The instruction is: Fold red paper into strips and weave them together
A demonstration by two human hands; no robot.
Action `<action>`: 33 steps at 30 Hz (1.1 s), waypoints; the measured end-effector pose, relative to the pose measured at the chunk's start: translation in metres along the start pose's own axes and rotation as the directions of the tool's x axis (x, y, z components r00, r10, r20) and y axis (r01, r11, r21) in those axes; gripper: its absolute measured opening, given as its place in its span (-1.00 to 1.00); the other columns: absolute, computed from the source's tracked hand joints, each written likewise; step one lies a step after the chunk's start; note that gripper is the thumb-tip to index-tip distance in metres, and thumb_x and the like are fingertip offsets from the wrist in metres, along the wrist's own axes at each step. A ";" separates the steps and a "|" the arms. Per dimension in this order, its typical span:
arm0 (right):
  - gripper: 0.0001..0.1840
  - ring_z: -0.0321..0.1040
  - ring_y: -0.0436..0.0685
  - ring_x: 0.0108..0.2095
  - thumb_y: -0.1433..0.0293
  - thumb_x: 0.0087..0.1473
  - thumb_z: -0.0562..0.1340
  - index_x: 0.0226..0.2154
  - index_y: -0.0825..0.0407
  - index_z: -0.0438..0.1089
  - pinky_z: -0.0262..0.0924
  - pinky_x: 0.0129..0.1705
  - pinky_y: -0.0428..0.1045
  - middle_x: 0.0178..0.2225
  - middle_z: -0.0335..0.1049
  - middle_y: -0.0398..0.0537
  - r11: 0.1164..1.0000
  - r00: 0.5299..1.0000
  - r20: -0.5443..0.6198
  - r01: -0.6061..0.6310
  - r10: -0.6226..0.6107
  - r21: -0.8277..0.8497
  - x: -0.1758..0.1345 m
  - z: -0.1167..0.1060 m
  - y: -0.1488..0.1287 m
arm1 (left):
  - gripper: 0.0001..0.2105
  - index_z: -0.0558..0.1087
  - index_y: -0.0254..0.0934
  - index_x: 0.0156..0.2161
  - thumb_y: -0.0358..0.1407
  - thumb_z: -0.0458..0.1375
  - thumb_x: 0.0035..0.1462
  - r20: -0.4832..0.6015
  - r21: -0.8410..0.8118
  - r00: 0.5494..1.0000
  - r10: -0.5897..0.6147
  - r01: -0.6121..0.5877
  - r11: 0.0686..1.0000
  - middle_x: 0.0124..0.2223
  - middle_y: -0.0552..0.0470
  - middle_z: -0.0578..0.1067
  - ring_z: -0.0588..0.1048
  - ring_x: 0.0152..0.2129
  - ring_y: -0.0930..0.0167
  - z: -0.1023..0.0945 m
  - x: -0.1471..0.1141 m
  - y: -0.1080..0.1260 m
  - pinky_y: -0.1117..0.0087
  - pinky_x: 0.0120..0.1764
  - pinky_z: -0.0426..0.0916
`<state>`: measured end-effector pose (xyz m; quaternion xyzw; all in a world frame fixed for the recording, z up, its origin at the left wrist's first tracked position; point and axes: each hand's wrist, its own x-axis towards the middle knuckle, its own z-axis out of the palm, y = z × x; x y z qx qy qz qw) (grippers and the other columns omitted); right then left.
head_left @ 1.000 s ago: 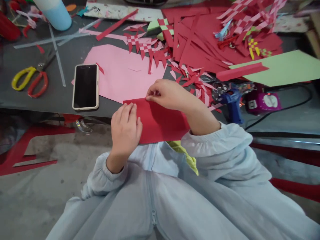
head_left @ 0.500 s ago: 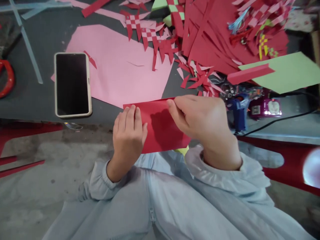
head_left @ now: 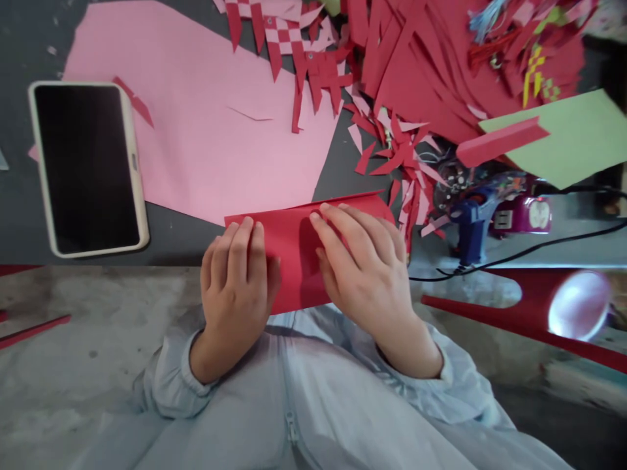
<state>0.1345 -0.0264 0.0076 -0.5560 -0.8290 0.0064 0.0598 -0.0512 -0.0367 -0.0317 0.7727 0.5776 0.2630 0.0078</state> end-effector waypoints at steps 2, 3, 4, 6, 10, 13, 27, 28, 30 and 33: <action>-0.36 0.19 0.30 0.33 0.44 0.29 0.04 0.38 -0.09 0.08 0.05 0.32 0.28 0.32 0.27 0.08 1.000 1.000 0.029 -0.002 0.001 0.012 0.002 0.002 0.003 | -0.54 0.38 -0.41 0.21 -0.30 0.18 0.23 0.003 0.000 1.000 -0.001 0.001 1.000 0.13 -0.29 0.53 0.50 0.08 0.14 -0.001 0.002 0.000 0.17 0.15 0.33; -0.36 0.17 0.29 0.34 0.44 0.29 0.03 0.39 -0.09 0.07 0.04 0.34 0.29 0.32 0.26 0.07 1.000 0.999 0.043 -0.002 0.001 0.018 0.003 0.003 0.004 | -0.53 0.38 -0.43 0.21 -0.30 0.20 0.22 0.002 0.000 1.000 -0.002 0.002 1.000 0.13 -0.30 0.53 0.50 0.07 0.13 -0.001 0.002 0.000 0.16 0.15 0.33; -0.36 0.16 0.28 0.35 0.44 0.30 0.03 0.39 -0.09 0.07 0.03 0.34 0.28 0.33 0.26 0.07 1.000 0.999 0.051 -0.001 -0.001 0.022 0.004 0.004 0.005 | -0.51 0.38 -0.44 0.21 -0.30 0.22 0.21 0.001 -0.001 1.000 -0.001 0.001 1.000 0.13 -0.30 0.53 0.50 0.07 0.12 -0.001 0.001 -0.001 0.16 0.16 0.32; -0.38 0.15 0.28 0.36 0.41 0.31 0.03 0.39 -0.05 0.07 0.02 0.36 0.27 0.33 0.25 0.08 1.000 0.999 0.050 0.008 -0.009 0.020 0.006 0.006 0.006 | -0.48 0.37 -0.44 0.23 -0.29 0.24 0.19 0.000 -0.006 1.000 0.001 -0.001 1.000 0.14 -0.32 0.52 0.49 0.08 0.11 -0.001 0.000 -0.001 0.15 0.17 0.31; -0.39 0.10 0.29 0.38 0.31 0.33 0.05 0.38 0.02 0.08 -0.02 0.38 0.28 0.35 0.21 0.13 1.000 0.999 0.044 0.026 -0.026 0.006 0.008 0.009 0.006 | -0.42 0.33 -0.40 0.28 -0.29 0.26 0.18 0.025 -0.029 1.000 0.001 -0.001 1.000 0.17 -0.31 0.49 0.46 0.11 0.10 -0.003 -0.002 -0.003 0.13 0.19 0.30; -0.37 0.03 0.31 0.41 0.25 0.34 0.04 0.40 -0.04 0.05 -0.08 0.41 0.31 0.38 0.14 0.08 0.999 0.995 0.101 0.011 -0.014 0.032 0.011 0.008 0.008 | -0.39 0.30 -0.36 0.31 -0.29 0.26 0.18 0.065 -0.035 0.998 -0.020 0.022 0.999 0.20 -0.31 0.47 0.44 0.13 0.08 -0.006 -0.001 -0.002 0.11 0.20 0.29; -0.34 -0.06 0.34 0.44 0.19 0.34 0.03 0.42 -0.04 -0.01 -0.12 0.43 0.35 0.42 0.06 0.11 0.997 0.984 0.175 0.004 -0.017 0.074 0.019 0.010 0.012 | -0.50 0.32 -0.35 0.28 -0.31 0.17 0.25 0.130 -0.026 0.991 -0.027 0.030 0.999 0.20 -0.25 0.49 0.47 0.14 0.13 -0.005 0.013 0.015 0.13 0.23 0.25; -0.34 -0.06 0.34 0.44 0.19 0.34 0.03 0.42 -0.04 -0.01 -0.11 0.43 0.35 0.42 0.06 0.11 0.997 0.985 0.173 0.005 -0.018 0.076 0.019 0.011 0.013 | -0.50 0.32 -0.37 0.28 -0.31 0.17 0.25 0.135 -0.020 0.991 -0.018 0.021 1.000 0.20 -0.27 0.49 0.46 0.14 0.12 -0.004 0.013 0.016 0.13 0.22 0.26; -0.35 -0.06 0.34 0.44 0.20 0.34 0.02 0.41 -0.04 0.01 -0.10 0.43 0.36 0.41 0.07 0.11 0.996 0.984 0.177 -0.002 -0.013 0.086 0.020 0.011 0.013 | -0.50 0.32 -0.40 0.27 -0.30 0.17 0.26 0.139 -0.024 0.990 -0.022 0.025 0.999 0.21 -0.29 0.47 0.45 0.15 0.10 -0.003 0.013 0.017 0.12 0.21 0.29; -0.36 -0.07 0.36 0.44 0.20 0.34 0.02 0.41 -0.07 0.02 -0.10 0.42 0.38 0.40 0.10 0.09 0.994 0.983 0.181 -0.007 -0.013 0.113 0.019 0.013 0.014 | -0.50 0.32 -0.36 0.28 -0.29 0.16 0.27 0.137 -0.053 0.990 -0.043 0.051 0.997 0.23 -0.28 0.45 0.42 0.19 0.09 -0.001 0.011 0.017 0.10 0.20 0.32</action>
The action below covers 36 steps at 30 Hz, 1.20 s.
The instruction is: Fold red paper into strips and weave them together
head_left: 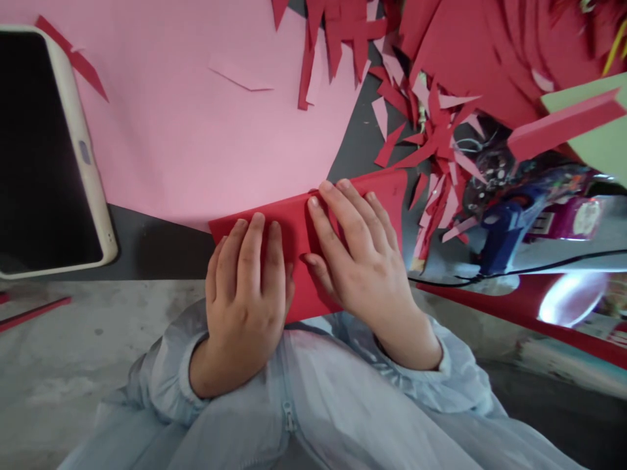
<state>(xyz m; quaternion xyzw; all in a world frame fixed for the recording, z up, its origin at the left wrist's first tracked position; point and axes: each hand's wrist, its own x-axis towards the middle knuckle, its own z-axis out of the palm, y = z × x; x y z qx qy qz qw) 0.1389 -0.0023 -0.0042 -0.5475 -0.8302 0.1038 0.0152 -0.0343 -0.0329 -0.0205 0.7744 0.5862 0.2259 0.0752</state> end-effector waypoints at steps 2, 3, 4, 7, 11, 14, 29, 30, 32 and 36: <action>-0.36 -0.08 0.36 0.45 0.21 0.34 0.02 0.41 -0.08 0.03 -0.12 0.43 0.39 0.40 0.10 0.08 1.000 1.000 -0.001 0.014 -0.014 0.010 0.000 0.001 0.001 | -0.50 0.33 -0.35 0.27 -0.28 0.17 0.26 0.011 -0.011 1.000 -0.017 0.017 1.000 0.23 -0.28 0.44 0.39 0.21 0.08 0.000 -0.001 0.000 0.08 0.23 0.31; -0.36 -0.09 0.36 0.45 0.20 0.34 0.02 0.41 -0.08 0.02 -0.13 0.43 0.39 0.40 0.10 0.07 1.000 1.000 -0.001 0.020 -0.020 0.010 -0.001 0.001 0.001 | -0.51 0.34 -0.34 0.27 -0.28 0.17 0.26 0.017 -0.013 1.000 -0.026 0.026 1.000 0.23 -0.28 0.44 0.38 0.22 0.07 -0.001 -0.001 0.000 0.08 0.24 0.30; -0.36 -0.10 0.36 0.45 0.20 0.34 0.03 0.41 -0.09 0.02 -0.14 0.43 0.39 0.40 0.10 0.05 1.000 1.000 0.005 0.023 -0.023 0.008 -0.001 0.002 0.002 | -0.51 0.34 -0.34 0.26 -0.27 0.18 0.25 0.020 -0.015 0.999 -0.038 0.039 0.999 0.23 -0.28 0.44 0.37 0.22 0.07 -0.001 -0.001 0.001 0.07 0.25 0.29; -0.35 -0.11 0.36 0.45 0.17 0.34 0.02 0.41 -0.12 0.01 -0.14 0.43 0.39 0.41 0.09 0.02 1.000 0.999 0.029 0.017 -0.017 0.004 -0.002 0.003 0.004 | -0.51 0.35 -0.31 0.26 -0.26 0.19 0.25 0.021 -0.031 0.997 -0.069 0.069 0.997 0.24 -0.26 0.44 0.37 0.23 0.08 -0.003 -0.001 0.002 0.07 0.26 0.29; -0.34 -0.12 0.36 0.46 0.17 0.34 0.01 0.42 -0.07 -0.01 -0.15 0.44 0.38 0.41 0.08 0.05 0.999 0.999 0.016 0.034 -0.034 0.022 -0.003 0.004 0.007 | -0.51 0.34 -0.31 0.27 -0.26 0.18 0.26 0.026 -0.010 0.997 -0.067 0.068 0.998 0.24 -0.25 0.44 0.38 0.22 0.09 -0.005 -0.002 0.003 0.08 0.25 0.30; -0.34 -0.12 0.37 0.45 0.19 0.34 0.02 0.42 -0.07 -0.02 -0.16 0.44 0.39 0.41 0.09 0.06 0.999 0.999 0.006 0.041 -0.041 0.032 -0.003 0.005 0.007 | -0.51 0.35 -0.34 0.26 -0.27 0.18 0.26 0.020 0.012 0.998 -0.052 0.051 0.999 0.23 -0.26 0.45 0.39 0.22 0.09 -0.005 -0.002 0.003 0.10 0.24 0.31; -0.28 -0.08 0.34 0.44 0.23 0.35 0.03 0.45 0.01 -0.16 -0.11 0.42 0.34 0.40 0.09 0.14 0.991 0.987 -0.082 0.136 -0.137 -0.017 -0.005 0.008 0.012 | -0.58 0.43 -0.45 0.16 -0.25 0.16 0.27 -0.035 0.110 0.999 0.005 -0.001 0.994 0.15 -0.25 0.53 0.49 0.10 0.14 -0.004 0.000 0.001 0.19 0.17 0.36; -0.29 -0.07 0.34 0.44 0.22 0.36 0.02 0.45 0.03 -0.15 -0.10 0.42 0.33 0.40 0.10 0.15 0.989 0.983 -0.104 0.149 -0.150 -0.021 -0.005 0.009 0.013 | -0.59 0.44 -0.45 0.16 -0.25 0.16 0.28 -0.047 0.113 0.999 0.009 -0.003 0.994 0.15 -0.25 0.53 0.50 0.10 0.14 -0.003 0.000 0.001 0.20 0.17 0.37; -0.30 -0.06 0.32 0.44 0.22 0.36 0.02 0.44 0.06 -0.13 -0.10 0.42 0.31 0.39 0.12 0.16 0.986 0.978 -0.128 0.162 -0.164 -0.023 -0.005 0.011 0.014 | -0.59 0.44 -0.47 0.15 -0.26 0.17 0.27 -0.054 0.119 0.998 0.020 -0.014 0.993 0.14 -0.26 0.53 0.50 0.09 0.14 -0.003 -0.001 0.001 0.20 0.16 0.37; -0.30 -0.07 0.30 0.44 0.23 0.37 0.02 0.44 0.07 -0.12 -0.12 0.43 0.28 0.38 0.13 0.15 0.986 0.978 -0.129 0.165 -0.166 -0.014 -0.004 0.011 0.014 | -0.59 0.46 -0.49 0.14 -0.26 0.18 0.27 -0.052 0.121 0.998 0.022 -0.015 0.992 0.13 -0.27 0.54 0.50 0.08 0.13 -0.002 -0.001 0.001 0.20 0.16 0.36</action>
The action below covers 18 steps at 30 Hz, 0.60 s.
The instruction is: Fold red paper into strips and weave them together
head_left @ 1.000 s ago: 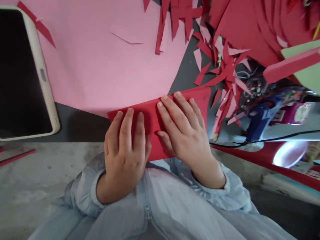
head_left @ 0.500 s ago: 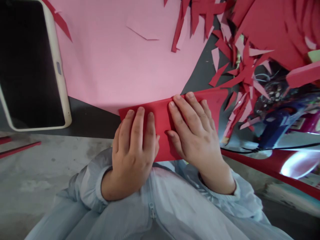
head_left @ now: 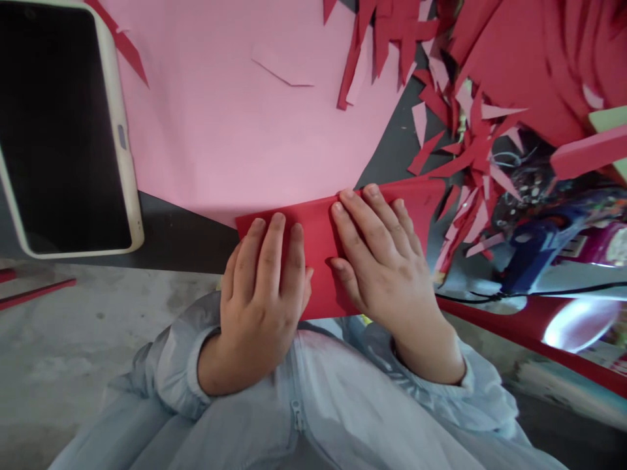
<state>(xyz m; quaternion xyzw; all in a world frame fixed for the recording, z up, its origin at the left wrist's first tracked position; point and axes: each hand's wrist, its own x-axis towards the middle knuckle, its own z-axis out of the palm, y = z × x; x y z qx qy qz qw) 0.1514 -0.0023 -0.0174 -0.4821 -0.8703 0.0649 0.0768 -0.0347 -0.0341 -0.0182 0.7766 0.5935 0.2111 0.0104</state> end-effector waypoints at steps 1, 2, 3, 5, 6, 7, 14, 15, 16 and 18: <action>-0.31 -0.07 0.30 0.44 0.23 0.37 0.01 0.44 0.07 -0.12 -0.12 0.43 0.28 0.38 0.14 0.15 1.000 1.000 -0.003 0.001 -0.001 0.002 0.000 0.000 0.000 | -0.59 0.46 -0.49 0.14 -0.26 0.18 0.27 0.000 -0.003 1.000 -0.001 0.001 1.000 0.13 -0.27 0.53 0.50 0.08 0.12 0.000 0.000 0.000 0.20 0.17 0.36; -0.31 -0.07 0.30 0.44 0.22 0.37 0.01 0.44 0.07 -0.11 -0.12 0.43 0.29 0.38 0.14 0.15 1.000 1.000 -0.005 0.001 -0.001 0.003 0.000 0.000 0.000 | -0.58 0.45 -0.49 0.14 -0.26 0.19 0.27 0.001 -0.008 1.000 0.000 0.000 1.000 0.13 -0.28 0.53 0.50 0.09 0.12 0.000 0.000 0.000 0.19 0.17 0.36; -0.31 -0.06 0.30 0.44 0.22 0.37 0.01 0.44 0.07 -0.11 -0.11 0.43 0.29 0.38 0.14 0.15 1.000 1.000 -0.006 0.001 -0.001 0.002 0.000 0.000 0.000 | -0.58 0.45 -0.50 0.15 -0.26 0.19 0.26 0.003 -0.013 1.000 0.003 -0.003 1.000 0.14 -0.29 0.53 0.49 0.09 0.11 0.000 0.000 -0.001 0.19 0.16 0.36; -0.31 -0.05 0.30 0.44 0.21 0.37 0.00 0.44 0.07 -0.10 -0.10 0.42 0.30 0.38 0.14 0.17 1.000 1.000 -0.009 -0.005 0.005 -0.004 0.000 0.001 0.000 | -0.57 0.44 -0.51 0.16 -0.26 0.19 0.26 0.015 -0.022 1.000 0.009 -0.009 1.000 0.14 -0.30 0.52 0.49 0.09 0.10 -0.001 0.000 -0.001 0.18 0.16 0.36; -0.32 -0.04 0.31 0.43 0.21 0.37 0.00 0.43 0.08 -0.09 -0.09 0.42 0.30 0.38 0.14 0.18 1.000 1.000 -0.014 -0.008 0.008 -0.008 0.000 0.001 0.000 | -0.56 0.44 -0.51 0.16 -0.26 0.19 0.26 0.023 -0.026 1.000 0.010 -0.010 1.000 0.15 -0.31 0.52 0.49 0.09 0.09 -0.001 0.000 -0.002 0.18 0.16 0.36; -0.32 -0.03 0.31 0.43 0.20 0.37 0.00 0.43 0.08 -0.07 -0.08 0.42 0.30 0.37 0.15 0.19 1.000 1.000 -0.023 -0.011 0.011 -0.012 0.000 0.002 0.000 | -0.56 0.44 -0.51 0.16 -0.26 0.19 0.26 0.030 -0.031 0.999 0.011 -0.010 0.999 0.15 -0.31 0.51 0.49 0.09 0.09 -0.002 0.000 -0.003 0.17 0.16 0.36; -0.33 0.03 0.28 0.41 0.26 0.34 0.08 0.39 0.15 0.02 -0.02 0.41 0.27 0.28 0.29 0.23 0.996 0.998 -0.063 -0.027 0.022 -0.080 -0.001 0.001 -0.008 | -0.52 0.37 -0.51 0.23 -0.26 0.15 0.29 0.072 -0.058 0.997 0.006 -0.002 0.998 0.22 -0.30 0.46 0.42 0.17 0.10 -0.001 -0.003 -0.004 0.16 0.22 0.30; -0.33 0.02 0.28 0.41 0.29 0.33 0.09 0.39 0.17 0.02 -0.01 0.41 0.26 0.28 0.29 0.24 0.995 0.998 -0.055 -0.043 0.039 -0.088 -0.001 0.001 -0.011 | -0.51 0.35 -0.50 0.25 -0.26 0.14 0.30 0.081 -0.053 0.997 0.004 0.000 0.999 0.24 -0.29 0.45 0.41 0.19 0.10 -0.001 -0.004 -0.004 0.16 0.23 0.28; -0.33 0.02 0.27 0.41 0.31 0.33 0.09 0.39 0.18 0.01 0.00 0.40 0.25 0.29 0.28 0.24 0.994 0.997 -0.046 -0.060 0.056 -0.093 -0.001 0.000 -0.013 | -0.49 0.31 -0.50 0.28 -0.27 0.12 0.31 0.090 -0.046 0.996 0.002 0.002 0.999 0.25 -0.26 0.44 0.39 0.21 0.11 0.000 -0.004 -0.003 0.17 0.25 0.26; -0.34 -0.01 0.25 0.43 0.35 0.32 0.09 0.39 0.21 0.00 -0.01 0.41 0.23 0.30 0.26 0.27 0.992 0.996 -0.037 -0.084 0.080 -0.098 -0.002 0.000 -0.018 | -0.47 0.25 -0.49 0.33 -0.28 0.07 0.33 0.111 -0.029 0.994 0.001 0.003 1.000 0.28 -0.21 0.41 0.33 0.25 0.11 0.002 -0.005 -0.002 0.17 0.29 0.20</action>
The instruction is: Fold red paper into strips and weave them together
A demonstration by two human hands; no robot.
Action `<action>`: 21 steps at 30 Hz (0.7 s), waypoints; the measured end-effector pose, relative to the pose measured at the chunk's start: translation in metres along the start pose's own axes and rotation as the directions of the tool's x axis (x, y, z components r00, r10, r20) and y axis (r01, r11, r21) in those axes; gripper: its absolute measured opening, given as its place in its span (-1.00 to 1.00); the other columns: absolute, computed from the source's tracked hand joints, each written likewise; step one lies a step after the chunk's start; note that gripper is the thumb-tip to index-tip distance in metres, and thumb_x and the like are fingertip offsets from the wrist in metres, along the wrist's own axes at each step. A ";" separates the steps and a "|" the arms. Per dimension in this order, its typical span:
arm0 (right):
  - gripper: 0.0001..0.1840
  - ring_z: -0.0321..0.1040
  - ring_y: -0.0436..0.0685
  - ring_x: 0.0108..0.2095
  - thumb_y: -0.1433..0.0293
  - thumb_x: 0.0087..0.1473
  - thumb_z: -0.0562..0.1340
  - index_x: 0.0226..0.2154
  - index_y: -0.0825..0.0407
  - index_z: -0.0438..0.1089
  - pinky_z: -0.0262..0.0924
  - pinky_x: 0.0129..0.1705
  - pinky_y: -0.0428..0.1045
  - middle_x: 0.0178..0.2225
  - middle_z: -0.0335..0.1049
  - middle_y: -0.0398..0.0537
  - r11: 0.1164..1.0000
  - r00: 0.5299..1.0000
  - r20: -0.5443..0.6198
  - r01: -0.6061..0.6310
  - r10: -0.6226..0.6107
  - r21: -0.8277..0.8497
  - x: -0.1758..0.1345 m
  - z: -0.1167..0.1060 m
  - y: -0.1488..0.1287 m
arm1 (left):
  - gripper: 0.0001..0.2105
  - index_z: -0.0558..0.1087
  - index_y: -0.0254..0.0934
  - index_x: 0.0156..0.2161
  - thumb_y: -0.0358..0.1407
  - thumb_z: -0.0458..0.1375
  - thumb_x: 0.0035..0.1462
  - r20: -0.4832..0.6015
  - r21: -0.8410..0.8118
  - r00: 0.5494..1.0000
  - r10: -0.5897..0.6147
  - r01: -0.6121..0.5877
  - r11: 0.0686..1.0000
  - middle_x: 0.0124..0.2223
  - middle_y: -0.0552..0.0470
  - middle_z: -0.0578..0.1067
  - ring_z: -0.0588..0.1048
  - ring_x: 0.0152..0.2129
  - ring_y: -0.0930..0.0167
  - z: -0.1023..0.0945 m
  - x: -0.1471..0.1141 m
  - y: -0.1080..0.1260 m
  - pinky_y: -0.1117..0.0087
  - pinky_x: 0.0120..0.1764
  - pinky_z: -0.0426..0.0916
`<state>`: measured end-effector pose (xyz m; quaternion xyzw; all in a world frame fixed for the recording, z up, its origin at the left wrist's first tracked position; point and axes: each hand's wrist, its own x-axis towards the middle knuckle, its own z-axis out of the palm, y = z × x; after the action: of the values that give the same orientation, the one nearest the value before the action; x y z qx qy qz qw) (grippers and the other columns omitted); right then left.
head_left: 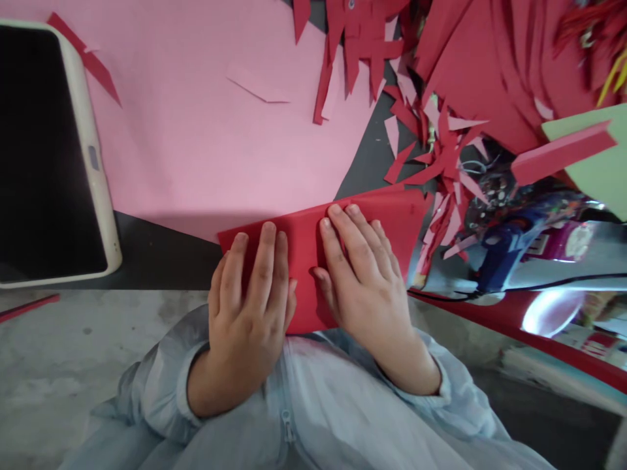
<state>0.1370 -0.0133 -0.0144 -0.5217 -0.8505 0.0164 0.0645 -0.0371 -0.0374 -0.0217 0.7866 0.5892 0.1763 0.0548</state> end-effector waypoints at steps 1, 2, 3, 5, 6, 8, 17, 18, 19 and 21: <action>-0.34 -0.04 0.25 0.43 0.36 0.32 0.08 0.39 0.23 0.01 -0.02 0.41 0.23 0.30 0.25 0.28 1.000 1.000 0.003 -0.008 0.008 -0.002 0.000 0.000 -0.002 | -0.46 0.23 -0.48 0.35 -0.29 0.05 0.33 0.010 0.010 1.000 0.000 -0.001 1.000 0.30 -0.18 0.40 0.30 0.28 0.12 0.001 0.000 0.001 0.16 0.31 0.16; -0.34 -0.07 0.25 0.44 0.35 0.32 0.08 0.38 0.24 0.01 -0.03 0.41 0.23 0.31 0.24 0.29 1.000 1.000 0.007 -0.012 0.012 -0.003 -0.001 0.000 -0.004 | -0.47 0.21 -0.46 0.36 -0.30 0.03 0.34 0.020 0.019 1.000 0.001 -0.002 1.000 0.31 -0.14 0.39 0.26 0.30 0.12 0.001 0.000 0.002 0.16 0.33 0.12; -0.34 -0.11 0.26 0.45 0.33 0.33 0.06 0.38 0.26 0.01 -0.05 0.42 0.23 0.31 0.23 0.31 1.000 1.000 0.012 -0.014 0.014 -0.003 -0.001 0.001 -0.006 | -0.47 0.21 -0.45 0.36 -0.31 0.02 0.34 0.025 0.025 1.000 0.002 -0.003 1.000 0.32 -0.11 0.38 0.23 0.32 0.13 0.001 0.000 0.002 0.16 0.35 0.09; -0.33 -0.18 0.26 0.47 0.26 0.36 0.02 0.38 0.29 0.00 -0.08 0.43 0.23 0.32 0.21 0.33 1.000 0.999 0.035 -0.020 0.020 -0.003 -0.001 0.002 -0.009 | -0.47 0.21 -0.42 0.37 -0.32 0.03 0.33 0.031 0.037 0.999 0.008 -0.010 0.999 0.33 -0.08 0.37 0.20 0.34 0.14 0.002 0.000 0.004 0.16 0.37 0.04; -0.31 -0.21 0.26 0.48 0.23 0.37 -0.01 0.38 0.29 -0.01 -0.09 0.43 0.23 0.33 0.19 0.33 1.000 0.998 0.049 -0.026 0.026 -0.002 -0.001 0.003 -0.010 | -0.46 0.21 -0.43 0.36 -0.32 0.04 0.33 0.035 0.046 0.999 0.015 -0.017 0.999 0.33 -0.09 0.36 0.21 0.33 0.14 0.002 0.000 0.005 0.16 0.38 0.02; -0.29 -0.26 0.26 0.49 0.18 0.38 -0.06 0.39 0.30 -0.04 -0.12 0.43 0.24 0.35 0.16 0.33 0.999 0.997 0.071 -0.038 0.038 -0.001 -0.001 0.003 -0.011 | -0.45 0.21 -0.49 0.35 -0.31 0.04 0.32 0.047 0.066 0.998 0.031 -0.034 0.997 0.33 -0.14 0.35 0.27 0.30 0.16 0.002 0.001 0.008 0.16 0.39 -0.02; -0.34 -0.17 0.23 0.47 0.25 0.38 -0.10 0.39 0.27 0.00 -0.17 0.43 0.15 0.33 0.22 0.23 0.997 0.993 0.090 -0.080 0.082 -0.023 0.003 0.000 -0.014 | -0.49 0.30 -0.62 0.27 -0.30 -0.01 0.32 0.019 0.065 0.995 0.093 -0.094 0.993 0.25 -0.32 0.43 0.42 0.18 0.19 0.003 0.009 0.007 0.22 0.32 0.13; -0.34 -0.12 0.24 0.46 0.25 0.38 -0.09 0.38 0.28 0.01 -0.16 0.42 0.15 0.33 0.22 0.23 0.996 0.992 0.088 -0.086 0.088 -0.028 0.003 -0.001 -0.015 | -0.49 0.31 -0.61 0.27 -0.28 0.00 0.32 0.013 0.064 0.995 0.098 -0.099 0.993 0.25 -0.31 0.44 0.42 0.18 0.19 0.003 0.009 0.005 0.23 0.32 0.14; -0.34 -0.08 0.25 0.44 0.25 0.38 -0.09 0.38 0.28 0.03 -0.14 0.42 0.15 0.32 0.23 0.24 0.995 0.992 0.087 -0.092 0.094 -0.033 0.004 -0.001 -0.016 | -0.48 0.31 -0.60 0.27 -0.27 0.01 0.32 0.010 0.065 0.995 0.103 -0.103 0.993 0.25 -0.30 0.43 0.42 0.17 0.20 0.003 0.009 0.003 0.23 0.32 0.15; -0.35 0.02 0.27 0.40 0.24 0.38 -0.10 0.36 0.27 0.07 -0.09 0.39 0.16 0.30 0.27 0.24 0.993 0.992 0.067 -0.104 0.107 -0.046 0.006 -0.001 -0.017 | -0.47 0.32 -0.57 0.27 -0.23 0.03 0.32 0.008 0.070 0.993 0.114 -0.114 0.991 0.27 -0.27 0.42 0.41 0.18 0.21 0.003 0.008 0.000 0.25 0.31 0.16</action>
<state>0.1195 -0.0161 -0.0113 -0.5664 -0.8236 0.0198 0.0229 -0.0343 -0.0297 -0.0224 0.8207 0.5491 0.1569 0.0181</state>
